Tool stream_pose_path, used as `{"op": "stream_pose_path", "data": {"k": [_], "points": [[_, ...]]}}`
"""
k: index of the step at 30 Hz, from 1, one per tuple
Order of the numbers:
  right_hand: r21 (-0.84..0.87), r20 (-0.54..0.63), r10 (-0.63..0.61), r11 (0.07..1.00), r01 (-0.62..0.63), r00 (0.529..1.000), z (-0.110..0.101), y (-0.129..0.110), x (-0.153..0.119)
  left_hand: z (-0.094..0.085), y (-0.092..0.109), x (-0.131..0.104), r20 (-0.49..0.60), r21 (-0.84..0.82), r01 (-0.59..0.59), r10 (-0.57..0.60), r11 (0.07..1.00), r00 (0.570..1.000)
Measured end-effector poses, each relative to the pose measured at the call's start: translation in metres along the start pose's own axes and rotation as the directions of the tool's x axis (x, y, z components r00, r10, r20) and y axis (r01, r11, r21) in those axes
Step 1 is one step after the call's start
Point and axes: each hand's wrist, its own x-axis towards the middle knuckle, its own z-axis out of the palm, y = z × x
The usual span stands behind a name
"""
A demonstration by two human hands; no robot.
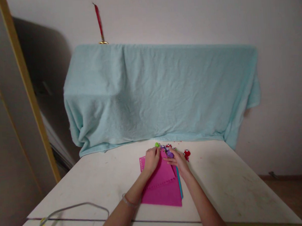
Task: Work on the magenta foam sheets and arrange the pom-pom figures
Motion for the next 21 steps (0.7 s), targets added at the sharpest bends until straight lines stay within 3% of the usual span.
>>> {"op": "stream_pose_path", "data": {"k": [6,10,21], "points": [[-0.119,-0.017,-0.079,0.99,0.076,0.997,-0.002,0.006,0.006,-0.001,0.002,-0.001,-0.014,0.005,-0.002,0.002,1.0,1.0],[-0.092,-0.008,-0.127,0.988,0.125,0.992,-0.004,0.006,0.009,-0.003,0.005,-0.002,-0.002,0.012,0.002,-0.002,1.0,1.0],[-0.058,0.041,-0.097,0.993,0.099,0.994,-0.004,0.006,0.011,-0.004,0.01,-0.001,-0.024,-0.009,-0.07,0.069,0.998,0.997]]}}
